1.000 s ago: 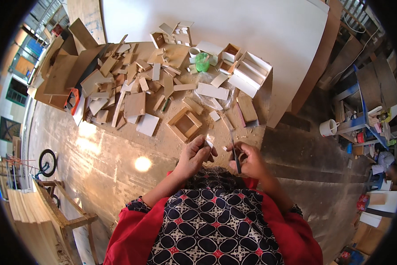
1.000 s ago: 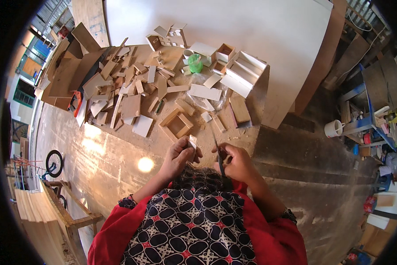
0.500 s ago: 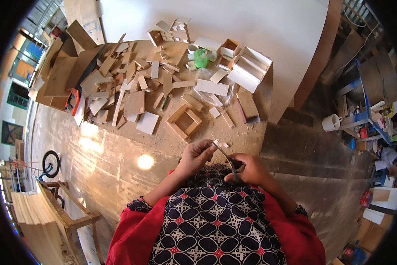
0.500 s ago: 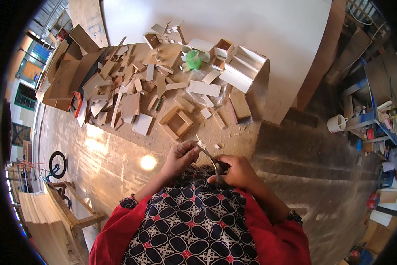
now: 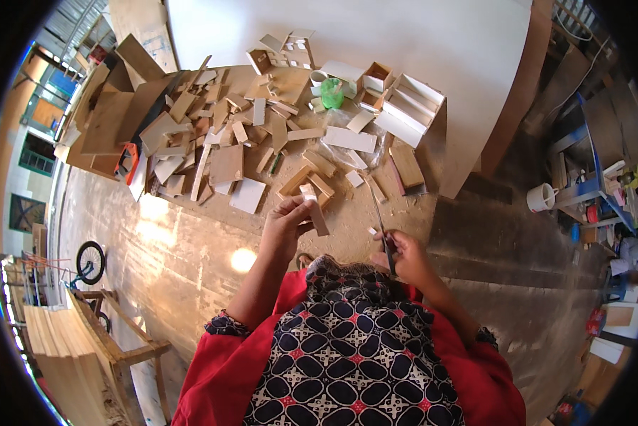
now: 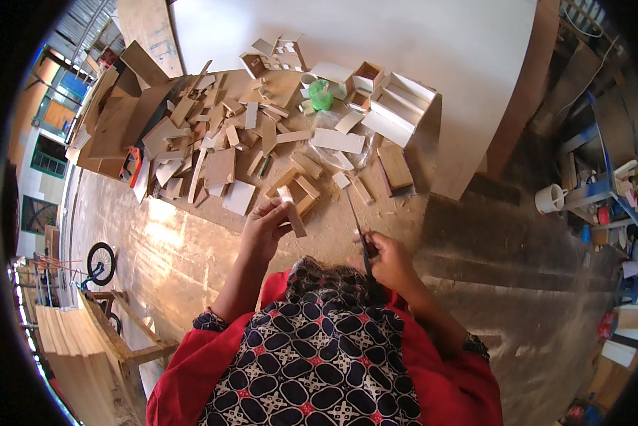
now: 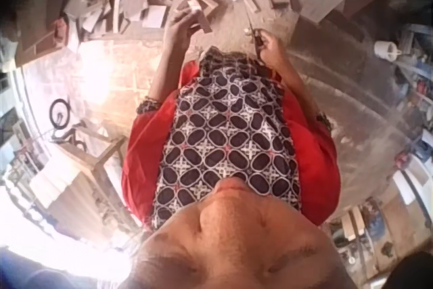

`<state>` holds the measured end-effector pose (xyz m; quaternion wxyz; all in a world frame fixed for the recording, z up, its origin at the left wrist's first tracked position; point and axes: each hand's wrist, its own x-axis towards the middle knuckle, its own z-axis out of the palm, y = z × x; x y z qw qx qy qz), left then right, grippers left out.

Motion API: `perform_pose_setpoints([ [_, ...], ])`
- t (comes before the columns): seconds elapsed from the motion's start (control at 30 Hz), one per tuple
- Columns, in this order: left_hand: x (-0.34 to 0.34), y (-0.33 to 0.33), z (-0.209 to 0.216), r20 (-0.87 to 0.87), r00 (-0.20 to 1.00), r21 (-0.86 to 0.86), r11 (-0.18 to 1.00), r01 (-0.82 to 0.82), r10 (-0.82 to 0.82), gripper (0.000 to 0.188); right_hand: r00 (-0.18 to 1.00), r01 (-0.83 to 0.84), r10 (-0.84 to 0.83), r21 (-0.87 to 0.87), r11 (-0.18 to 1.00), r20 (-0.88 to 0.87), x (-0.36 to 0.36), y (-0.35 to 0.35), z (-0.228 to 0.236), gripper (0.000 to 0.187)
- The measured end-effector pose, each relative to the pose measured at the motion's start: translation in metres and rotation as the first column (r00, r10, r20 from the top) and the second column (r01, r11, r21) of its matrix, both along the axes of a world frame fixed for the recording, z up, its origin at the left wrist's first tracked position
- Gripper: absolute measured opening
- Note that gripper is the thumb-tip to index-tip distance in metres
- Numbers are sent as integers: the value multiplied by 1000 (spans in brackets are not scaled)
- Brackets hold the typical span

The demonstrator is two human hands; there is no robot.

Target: The person cuts small wood pieces with scissors and applies glue with a brush to assemble a miniature house structure on a workbench.

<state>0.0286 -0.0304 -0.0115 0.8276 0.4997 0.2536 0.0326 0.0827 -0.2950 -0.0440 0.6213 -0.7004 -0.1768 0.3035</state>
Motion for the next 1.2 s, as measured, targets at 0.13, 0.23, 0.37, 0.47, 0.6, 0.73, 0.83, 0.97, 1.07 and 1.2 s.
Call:
perform_pose_setpoints([
  [0.13, 0, -27, -11, -23, 999, -72, 997, 34, -35, 11, 992, 92, -75, 185, 978, -100, 4, 35, 15, 34],
  [0.23, -2, -43, -16, -22, 999, -85, 996, 21, -23, 9, 978, 29, 18, 223, 974, -207, 10, 45, 9, 35],
  [0.37, -6, -46, -12, -31, 999, -103, 995, 11, -14, 11, 967, 20, 40, 232, 973, -251, 11, 50, 9, 33],
  [0.47, -11, -43, -10, 46, 998, -240, 969, 63, -53, 18, 957, 41, 56, 324, 945, -284, 13, 52, 6, 33],
  [0.6, -14, -42, 0, 171, 980, -242, 960, 141, -101, 28, 843, 11, 230, 444, 896, -486, 25, 47, 16, 35],
  [0.73, -15, -43, -4, 247, 954, -27, 982, 185, -172, 26, 838, -71, 289, 432, 899, -464, 20, 52, 15, 34],
  [0.83, -12, -36, 0, 351, 904, -69, 956, 285, -244, 18, 919, -21, 126, 272, 962, -374, 13, 56, 11, 26],
  [0.97, -16, -33, 11, 216, 960, -72, 977, 199, -180, 13, 980, -169, 169, 11, 986, -107, 20, 30, 33, 35],
  [1.07, -17, -33, 12, 121, 971, 23, 979, 204, -205, 12, 934, -290, 299, -76, 954, 193, 23, 10, 41, 48],
  [1.2, -20, -36, 12, 52, 959, 71, 958, 276, -280, 11, 804, -320, 384, -213, 923, 455, 22, 3, 50, 55],
])
